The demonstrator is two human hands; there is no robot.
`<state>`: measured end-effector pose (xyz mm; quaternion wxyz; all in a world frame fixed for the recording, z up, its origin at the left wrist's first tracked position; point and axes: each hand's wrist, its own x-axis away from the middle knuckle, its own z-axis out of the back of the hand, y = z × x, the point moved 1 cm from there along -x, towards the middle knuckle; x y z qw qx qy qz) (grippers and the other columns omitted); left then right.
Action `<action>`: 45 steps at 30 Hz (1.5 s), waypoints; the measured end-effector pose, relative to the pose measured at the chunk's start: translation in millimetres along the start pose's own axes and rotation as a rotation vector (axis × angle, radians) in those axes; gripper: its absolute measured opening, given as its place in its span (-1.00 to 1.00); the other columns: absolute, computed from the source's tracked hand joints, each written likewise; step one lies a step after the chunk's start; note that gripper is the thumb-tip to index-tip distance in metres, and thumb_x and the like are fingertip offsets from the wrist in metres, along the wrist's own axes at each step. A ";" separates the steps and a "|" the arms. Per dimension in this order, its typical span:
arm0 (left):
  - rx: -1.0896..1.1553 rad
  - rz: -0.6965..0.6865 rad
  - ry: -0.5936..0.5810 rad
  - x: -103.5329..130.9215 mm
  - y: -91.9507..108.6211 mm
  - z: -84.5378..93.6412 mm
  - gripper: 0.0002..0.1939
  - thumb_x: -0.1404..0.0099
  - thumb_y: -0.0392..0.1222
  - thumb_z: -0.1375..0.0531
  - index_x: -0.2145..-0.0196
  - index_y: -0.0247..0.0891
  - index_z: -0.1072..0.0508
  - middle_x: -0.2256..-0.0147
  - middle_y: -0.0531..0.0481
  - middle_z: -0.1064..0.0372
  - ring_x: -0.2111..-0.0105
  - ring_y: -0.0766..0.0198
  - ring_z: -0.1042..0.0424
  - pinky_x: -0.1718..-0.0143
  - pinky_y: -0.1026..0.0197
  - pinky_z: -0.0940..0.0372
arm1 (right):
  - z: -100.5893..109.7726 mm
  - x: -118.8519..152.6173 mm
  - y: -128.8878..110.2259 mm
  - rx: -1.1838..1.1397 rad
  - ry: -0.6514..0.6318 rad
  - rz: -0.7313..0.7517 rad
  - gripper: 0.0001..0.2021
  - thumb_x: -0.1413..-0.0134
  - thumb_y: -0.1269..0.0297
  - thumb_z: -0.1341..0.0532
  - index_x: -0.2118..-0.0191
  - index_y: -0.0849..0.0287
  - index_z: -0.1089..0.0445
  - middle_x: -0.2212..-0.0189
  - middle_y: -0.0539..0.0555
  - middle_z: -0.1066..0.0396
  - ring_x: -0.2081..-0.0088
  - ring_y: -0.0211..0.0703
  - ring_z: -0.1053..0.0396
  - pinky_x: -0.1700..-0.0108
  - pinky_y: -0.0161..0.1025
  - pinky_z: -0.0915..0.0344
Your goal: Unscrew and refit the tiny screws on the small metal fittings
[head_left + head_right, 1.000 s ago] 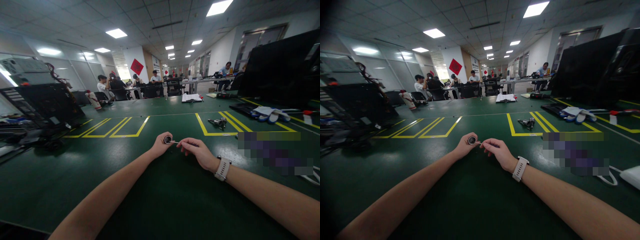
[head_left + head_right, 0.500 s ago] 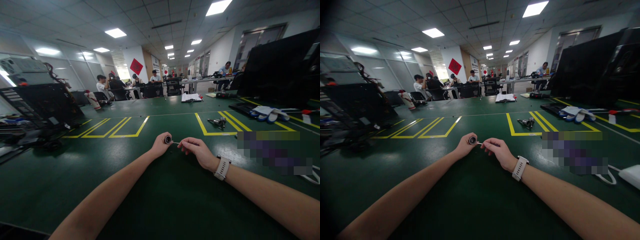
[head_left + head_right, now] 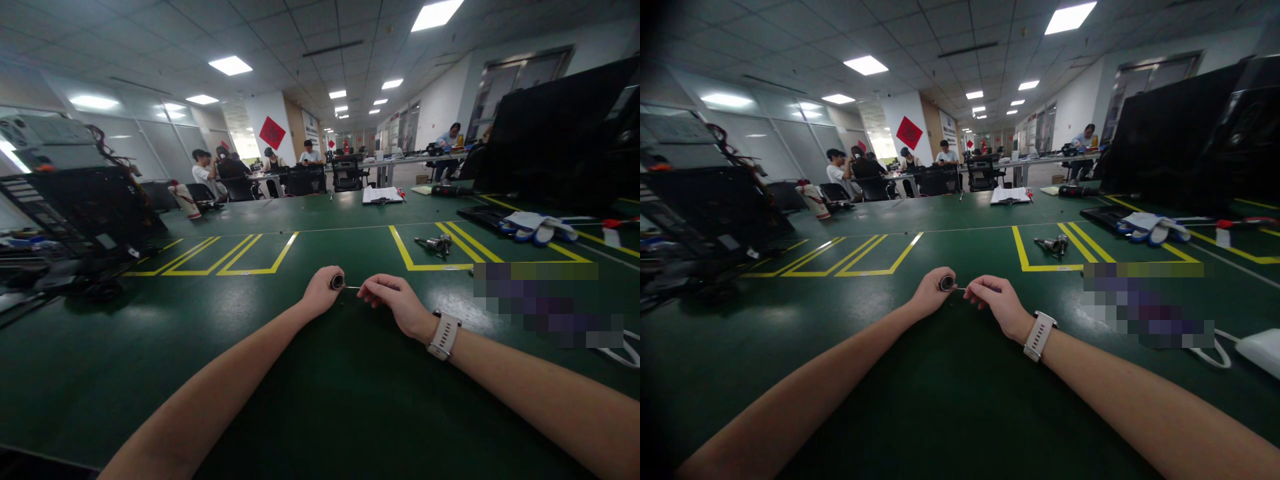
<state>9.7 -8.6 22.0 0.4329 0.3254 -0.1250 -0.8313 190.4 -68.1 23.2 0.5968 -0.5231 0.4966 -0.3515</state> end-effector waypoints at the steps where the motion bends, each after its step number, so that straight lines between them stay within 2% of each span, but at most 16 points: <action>1: -0.010 -0.002 -0.003 0.1 -0.5 -0.3 -0.93 -0.06 -0.38 -0.17 0.50 -0.28 -0.33 0.50 0.09 -0.24 0.43 0.30 -0.24 0.36 0.23 -0.14 | 0.2 0.1 -0.4 0.000 0.003 0.000 -0.80 -0.07 0.17 -0.17 0.42 0.18 -0.44 0.41 0.05 -0.42 0.36 -0.18 -0.30 0.33 -0.20 -0.20; 12: -0.103 -0.005 -0.034 -0.5 -4.1 -3.0 -0.92 -0.09 -0.41 -0.13 0.46 -0.27 -0.34 0.44 0.03 -0.29 0.38 0.24 -0.27 0.33 0.19 -0.17 | -0.1 1.4 -7.6 0.007 0.019 -0.030 -0.81 -0.05 0.20 -0.17 0.44 0.18 -0.43 0.44 0.04 -0.42 0.39 -0.20 -0.30 0.32 -0.20 -0.20; 28: -0.293 0.014 -0.097 2.3 8.1 -0.1 -0.81 -0.08 -0.50 -0.05 0.43 -0.27 -0.36 0.42 -0.02 -0.30 0.35 0.21 -0.25 0.33 0.20 -0.16 | 0.9 -0.1 -0.5 0.014 0.005 -0.024 -0.82 -0.07 0.23 -0.16 0.44 0.19 -0.42 0.46 0.02 -0.41 0.40 -0.20 -0.31 0.32 -0.19 -0.19; 45: -0.351 -0.008 -0.102 4.9 12.2 0.8 -0.83 -0.10 -0.49 -0.04 0.44 -0.27 -0.31 0.41 -0.03 -0.30 0.35 0.19 -0.25 0.39 0.20 -0.14 | -0.3 1.7 -5.2 0.004 0.016 -0.011 -0.82 -0.07 0.27 -0.14 0.49 0.18 -0.39 0.50 0.00 -0.38 0.42 -0.21 -0.29 0.31 -0.19 -0.20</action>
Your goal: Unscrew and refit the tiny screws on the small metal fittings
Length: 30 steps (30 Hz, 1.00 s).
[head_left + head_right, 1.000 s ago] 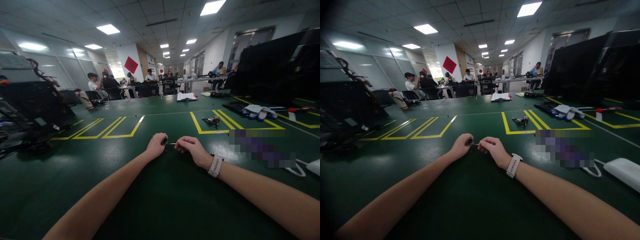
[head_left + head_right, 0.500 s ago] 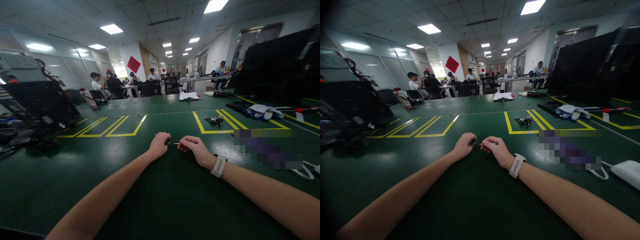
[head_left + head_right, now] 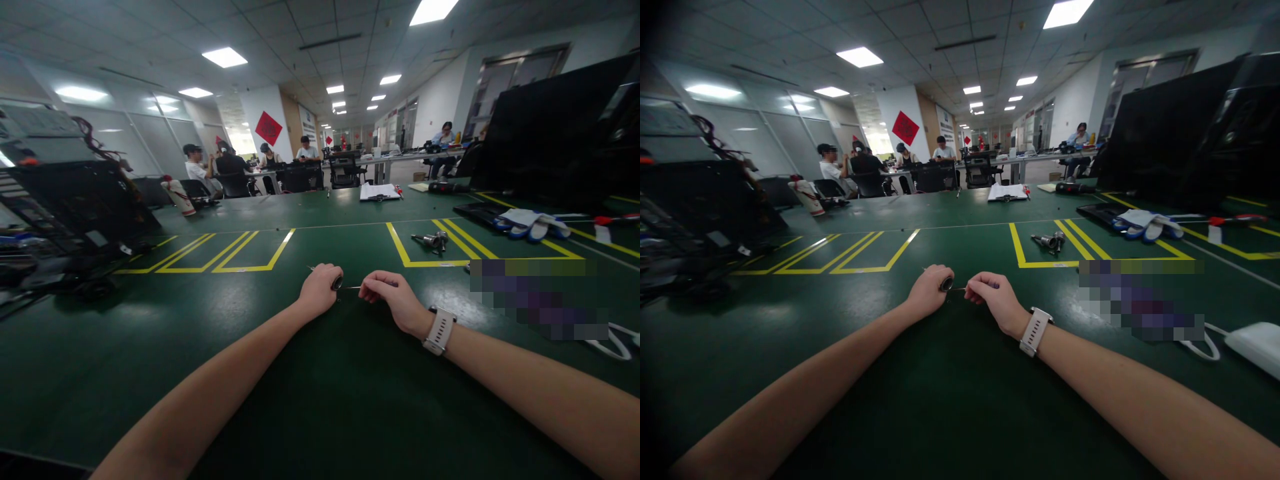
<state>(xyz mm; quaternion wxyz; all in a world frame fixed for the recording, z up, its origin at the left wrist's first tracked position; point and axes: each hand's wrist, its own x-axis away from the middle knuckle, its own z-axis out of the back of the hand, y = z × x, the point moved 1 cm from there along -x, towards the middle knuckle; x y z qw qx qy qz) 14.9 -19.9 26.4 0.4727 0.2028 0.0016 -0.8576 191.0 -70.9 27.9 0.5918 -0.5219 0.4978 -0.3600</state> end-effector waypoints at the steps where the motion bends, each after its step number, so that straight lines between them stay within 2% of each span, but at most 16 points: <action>1: -0.002 0.001 -0.001 0.0 0.1 0.0 -0.83 -0.10 -0.49 -0.04 0.44 -0.26 -0.31 0.41 -0.03 -0.30 0.34 0.19 -0.25 0.39 0.20 -0.14 | 0.0 0.1 -0.4 -0.001 0.003 -0.001 -0.82 -0.06 0.27 -0.14 0.49 0.18 -0.39 0.51 0.00 -0.37 0.42 -0.21 -0.29 0.31 -0.19 -0.20; 13: -0.015 0.015 -0.011 0.0 -1.5 -0.8 -0.80 -0.07 -0.51 -0.05 0.42 -0.26 -0.33 0.40 -0.03 -0.30 0.33 0.19 -0.24 0.35 0.19 -0.14 | 0.0 -3.2 8.2 0.003 0.021 0.010 -0.82 -0.03 0.29 -0.15 0.53 0.18 -0.38 0.55 -0.02 -0.36 0.45 -0.22 -0.28 0.34 -0.19 -0.18; 22: 0.068 0.068 -0.003 0.5 -1.6 -0.1 -0.83 -0.08 -0.48 -0.08 0.41 -0.25 -0.33 0.38 -0.01 -0.31 0.31 0.22 -0.27 0.34 0.22 -0.17 | 0.9 -3.0 8.4 0.034 -0.009 -0.016 -0.82 -0.04 0.25 -0.15 0.50 0.18 -0.39 0.52 -0.01 -0.37 0.43 -0.21 -0.29 0.32 -0.19 -0.19; 27: 0.162 0.182 0.074 -0.6 -7.7 -4.3 -0.81 -0.15 -0.31 -0.14 0.24 -0.26 -0.26 0.38 0.01 -0.31 0.41 0.27 -0.30 0.44 0.25 -0.17 | 0.2 -2.2 7.0 0.049 -0.020 -0.010 -0.82 -0.05 0.25 -0.14 0.48 0.19 -0.39 0.51 0.00 -0.37 0.43 -0.21 -0.30 0.31 -0.19 -0.21; 30: 0.223 0.193 0.122 -1.7 -11.4 -4.1 -0.77 -0.13 -0.24 -0.19 0.25 -0.26 -0.24 0.37 0.04 -0.30 0.42 0.29 -0.29 0.42 0.25 -0.20 | 0.2 -2.2 7.3 0.065 -0.012 0.015 -0.81 -0.06 0.24 -0.14 0.48 0.18 -0.37 0.52 -0.01 -0.37 0.43 -0.22 -0.30 0.32 -0.20 -0.21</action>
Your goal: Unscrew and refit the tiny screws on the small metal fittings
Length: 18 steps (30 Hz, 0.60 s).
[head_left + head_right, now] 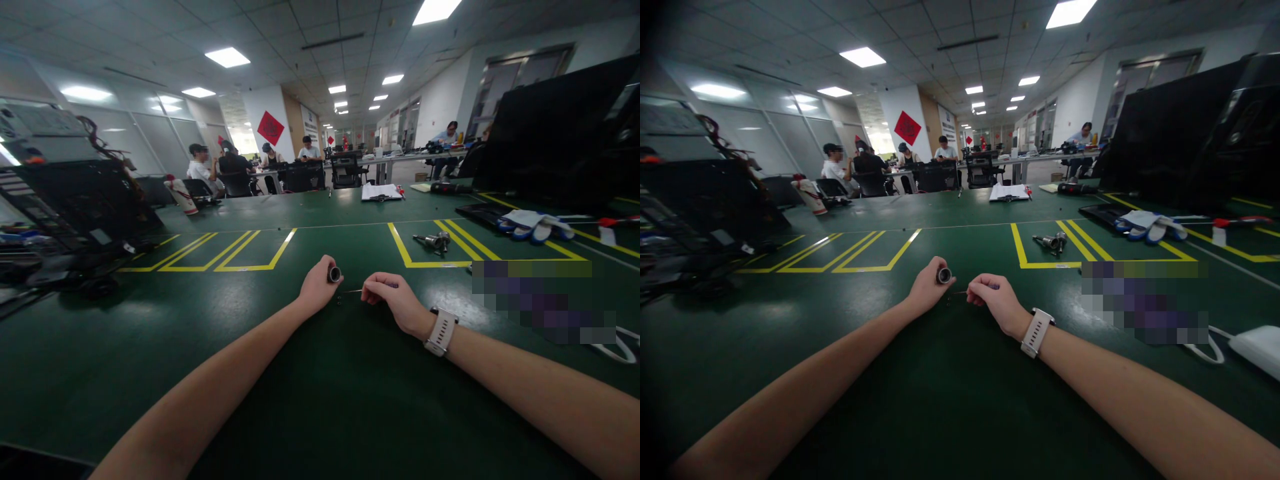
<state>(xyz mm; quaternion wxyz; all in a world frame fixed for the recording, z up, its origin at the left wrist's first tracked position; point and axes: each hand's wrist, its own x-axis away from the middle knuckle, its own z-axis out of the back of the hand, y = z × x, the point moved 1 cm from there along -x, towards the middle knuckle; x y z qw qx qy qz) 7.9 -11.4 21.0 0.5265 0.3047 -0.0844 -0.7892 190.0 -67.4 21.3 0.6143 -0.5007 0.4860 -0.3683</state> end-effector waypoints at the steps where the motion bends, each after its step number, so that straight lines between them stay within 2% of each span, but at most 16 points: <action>1: 0.018 -0.011 0.012 -0.6 -0.6 0.8 -0.77 -0.11 -0.24 -0.21 0.27 -0.26 -0.26 0.35 0.03 -0.30 0.38 0.28 -0.30 0.38 0.24 -0.22 | 0.1 0.1 -0.3 0.009 0.003 0.010 -0.81 -0.06 0.24 -0.13 0.48 0.18 -0.37 0.52 -0.01 -0.37 0.43 -0.21 -0.30 0.32 -0.20 -0.22; 6: 0.104 -0.074 0.034 -3.4 -2.0 2.7 -0.80 -0.06 -0.28 -0.24 0.32 -0.27 -0.34 0.30 0.01 -0.30 0.26 0.24 -0.31 0.21 0.18 -0.24 | 0.6 3.2 -7.0 0.083 0.013 0.076 -0.81 -0.08 0.26 -0.12 0.48 0.18 -0.37 0.51 0.00 -0.37 0.42 -0.20 -0.31 0.32 -0.20 -0.24; 13: 0.186 -0.097 0.036 -4.9 -3.4 -2.2 -0.85 -0.12 -0.30 -0.17 0.30 -0.28 -0.31 0.37 0.06 -0.32 0.36 0.31 -0.32 0.30 0.25 -0.23 | -1.6 8.3 -12.5 0.213 0.071 0.206 -0.83 -0.09 0.30 -0.12 0.49 0.16 -0.36 0.50 0.01 -0.35 0.40 -0.17 -0.29 0.32 -0.19 -0.21; 18: 0.161 -0.066 0.043 -4.1 -4.1 -2.2 -0.82 -0.10 -0.20 -0.21 0.34 -0.28 -0.30 0.42 0.08 -0.28 0.42 0.31 -0.28 0.40 0.26 -0.19 | -1.7 9.4 -14.2 0.275 0.051 0.245 -0.85 -0.11 0.29 -0.10 0.42 0.14 -0.37 0.44 0.03 -0.35 0.36 -0.15 -0.29 0.31 -0.19 -0.22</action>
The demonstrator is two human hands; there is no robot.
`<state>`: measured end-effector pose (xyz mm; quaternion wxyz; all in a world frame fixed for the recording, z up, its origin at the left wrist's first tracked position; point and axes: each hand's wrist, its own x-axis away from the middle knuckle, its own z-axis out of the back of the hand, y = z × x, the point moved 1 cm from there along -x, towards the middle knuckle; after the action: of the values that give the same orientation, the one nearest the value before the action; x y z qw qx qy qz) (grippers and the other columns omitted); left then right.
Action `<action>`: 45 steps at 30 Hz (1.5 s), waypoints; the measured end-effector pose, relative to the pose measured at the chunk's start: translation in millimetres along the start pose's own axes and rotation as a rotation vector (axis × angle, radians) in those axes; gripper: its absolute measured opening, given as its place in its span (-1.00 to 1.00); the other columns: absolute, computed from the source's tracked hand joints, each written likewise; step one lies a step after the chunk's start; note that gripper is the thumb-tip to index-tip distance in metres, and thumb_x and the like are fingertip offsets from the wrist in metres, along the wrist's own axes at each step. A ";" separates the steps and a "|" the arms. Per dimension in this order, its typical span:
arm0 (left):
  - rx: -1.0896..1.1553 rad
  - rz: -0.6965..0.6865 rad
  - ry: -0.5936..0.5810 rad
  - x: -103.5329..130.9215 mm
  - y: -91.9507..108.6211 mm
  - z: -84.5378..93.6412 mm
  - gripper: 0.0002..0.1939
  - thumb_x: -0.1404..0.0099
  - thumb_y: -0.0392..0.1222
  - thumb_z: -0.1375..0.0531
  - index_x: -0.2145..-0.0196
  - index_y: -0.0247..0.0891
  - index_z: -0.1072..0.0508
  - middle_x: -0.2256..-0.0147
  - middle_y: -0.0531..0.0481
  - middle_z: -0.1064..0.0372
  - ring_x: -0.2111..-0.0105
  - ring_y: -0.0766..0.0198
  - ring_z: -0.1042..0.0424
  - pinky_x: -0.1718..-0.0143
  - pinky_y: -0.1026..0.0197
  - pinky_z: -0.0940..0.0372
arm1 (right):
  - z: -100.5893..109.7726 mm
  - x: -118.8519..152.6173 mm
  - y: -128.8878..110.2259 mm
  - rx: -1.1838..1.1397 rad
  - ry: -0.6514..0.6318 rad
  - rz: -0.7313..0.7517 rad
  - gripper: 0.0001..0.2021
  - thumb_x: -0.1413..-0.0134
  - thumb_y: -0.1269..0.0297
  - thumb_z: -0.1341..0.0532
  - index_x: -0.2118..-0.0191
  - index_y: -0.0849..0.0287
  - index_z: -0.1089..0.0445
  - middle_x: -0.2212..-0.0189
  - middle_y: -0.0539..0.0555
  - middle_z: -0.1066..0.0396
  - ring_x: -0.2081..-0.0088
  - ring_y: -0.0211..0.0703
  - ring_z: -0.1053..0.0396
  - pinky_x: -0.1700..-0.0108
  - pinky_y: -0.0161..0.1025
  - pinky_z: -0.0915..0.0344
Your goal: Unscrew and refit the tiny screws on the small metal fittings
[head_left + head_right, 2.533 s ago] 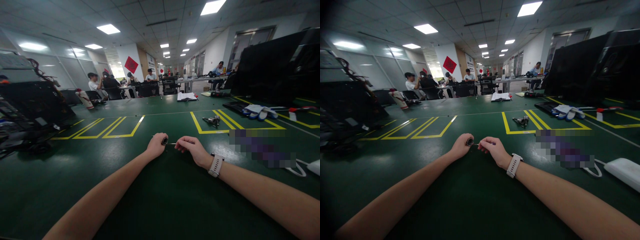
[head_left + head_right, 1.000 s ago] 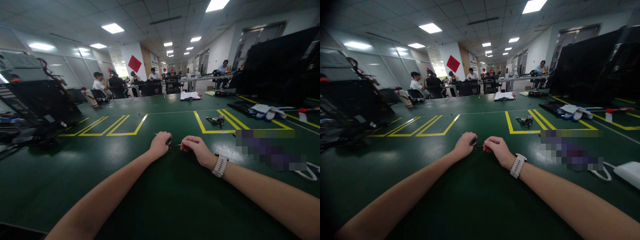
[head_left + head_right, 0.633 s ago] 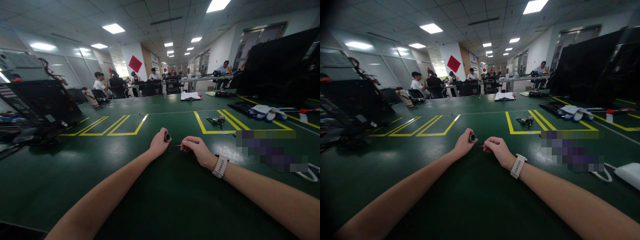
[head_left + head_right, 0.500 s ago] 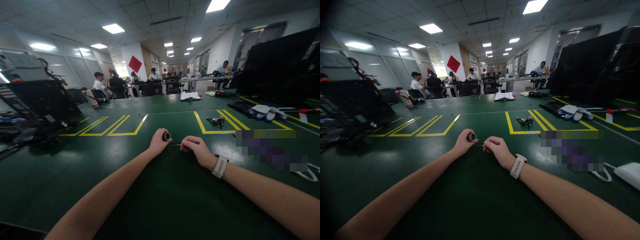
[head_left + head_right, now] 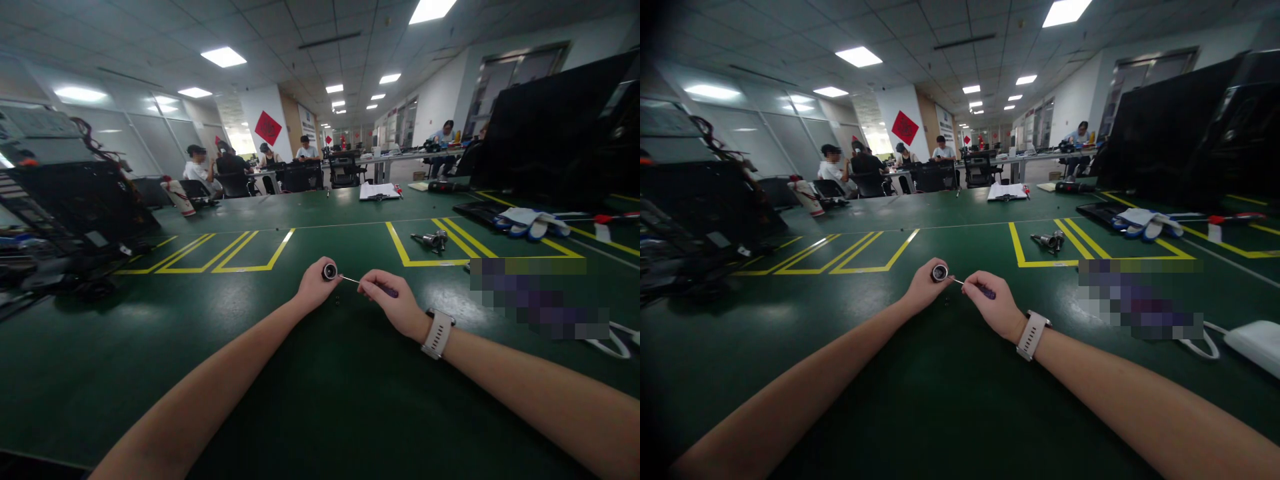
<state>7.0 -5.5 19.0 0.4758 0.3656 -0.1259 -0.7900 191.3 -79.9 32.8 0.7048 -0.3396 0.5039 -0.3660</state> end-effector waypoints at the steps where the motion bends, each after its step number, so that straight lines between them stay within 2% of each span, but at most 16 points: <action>1: -0.005 0.000 -0.007 0.4 0.4 0.3 -0.81 -0.10 -0.18 -0.22 0.35 -0.27 -0.30 0.43 0.09 -0.28 0.43 0.32 -0.27 0.41 0.26 -0.19 | 0.0 -0.1 -0.8 0.008 -0.009 0.004 -0.85 -0.12 0.29 -0.10 0.40 0.14 -0.37 0.44 0.03 -0.34 0.35 -0.15 -0.29 0.31 -0.19 -0.22; 6: -0.041 -0.039 -0.064 2.2 5.5 1.6 -0.86 -0.15 -0.16 -0.18 0.43 -0.27 -0.30 0.49 0.11 -0.25 0.48 0.35 -0.24 0.47 0.30 -0.13 | -2.2 -0.6 -3.6 0.043 -0.053 0.021 -0.86 -0.13 0.28 -0.10 0.38 0.12 -0.37 0.42 0.03 -0.33 0.36 -0.15 -0.29 0.29 -0.18 -0.23; 13: -0.134 -0.112 -0.122 2.0 8.2 0.3 -0.93 -0.13 -0.25 -0.19 0.45 -0.27 -0.33 0.46 0.06 -0.28 0.38 0.27 -0.25 0.36 0.23 -0.15 | -5.6 -0.9 -4.9 0.079 -0.048 0.039 -0.90 -0.07 0.31 -0.14 0.41 0.11 -0.38 0.44 0.03 -0.34 0.36 -0.12 -0.27 0.27 -0.15 -0.18; 17: -0.170 -0.150 -0.148 2.7 9.1 -0.5 -0.95 -0.14 -0.29 -0.16 0.46 -0.27 -0.33 0.46 0.03 -0.28 0.38 0.24 -0.23 0.35 0.21 -0.14 | -7.0 -1.2 -5.3 0.044 -0.044 -0.002 -0.91 -0.03 0.32 -0.17 0.44 0.12 -0.40 0.45 0.03 -0.34 0.36 -0.12 -0.26 0.25 -0.14 -0.16; 21: -0.183 -0.175 -0.167 3.4 10.8 0.2 -0.94 -0.14 -0.33 -0.14 0.48 -0.26 -0.33 0.47 0.03 -0.28 0.38 0.23 -0.22 0.32 0.19 -0.13 | -5.3 -3.1 4.3 -0.064 -0.050 -0.089 -0.87 -0.04 0.27 -0.16 0.43 0.15 -0.42 0.47 0.03 -0.35 0.39 -0.15 -0.28 0.30 -0.16 -0.19; 29: -0.108 -0.153 -0.142 0.9 5.8 1.0 -0.93 -0.14 -0.25 -0.18 0.44 -0.27 -0.33 0.43 0.06 -0.31 0.40 0.30 -0.27 0.32 0.24 -0.18 | -0.3 -6.6 23.0 -0.303 -0.087 -0.194 -0.82 -0.09 0.21 -0.12 0.35 0.18 -0.40 0.35 0.08 -0.41 0.37 -0.19 -0.34 0.36 -0.22 -0.27; 34: -0.103 -0.150 -0.132 0.8 4.2 -0.1 -0.91 -0.15 -0.23 -0.17 0.45 -0.28 -0.32 0.44 0.07 -0.29 0.39 0.30 -0.28 0.33 0.25 -0.17 | -0.8 -4.7 16.4 -0.249 -0.080 -0.160 -0.83 -0.11 0.22 -0.11 0.34 0.15 -0.41 0.35 0.05 -0.39 0.33 -0.17 -0.32 0.33 -0.20 -0.24; 40: -0.162 -0.134 -0.104 3.2 6.2 -1.1 -0.94 -0.13 -0.34 -0.13 0.48 -0.27 -0.32 0.47 0.04 -0.26 0.39 0.25 -0.23 0.34 0.21 -0.14 | -6.7 -1.3 -2.1 -0.103 -0.057 -0.099 -0.93 -0.02 0.32 -0.20 0.42 0.11 -0.43 0.43 0.01 -0.33 0.32 -0.13 -0.25 0.21 -0.14 -0.14; 45: -0.157 -0.150 -0.102 5.2 7.8 0.3 -0.91 -0.13 -0.36 -0.12 0.51 -0.26 -0.30 0.50 0.04 -0.24 0.41 0.25 -0.20 0.37 0.22 -0.11 | -6.6 -3.3 0.5 -0.147 -0.097 -0.141 -0.92 -0.01 0.33 -0.19 0.43 0.15 -0.43 0.47 0.01 -0.33 0.38 -0.15 -0.25 0.28 -0.16 -0.17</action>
<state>10.5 -14.0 21.1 0.4352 0.2949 -0.0601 -0.8485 184.4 -77.5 32.2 0.6739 -0.4424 0.4697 -0.3598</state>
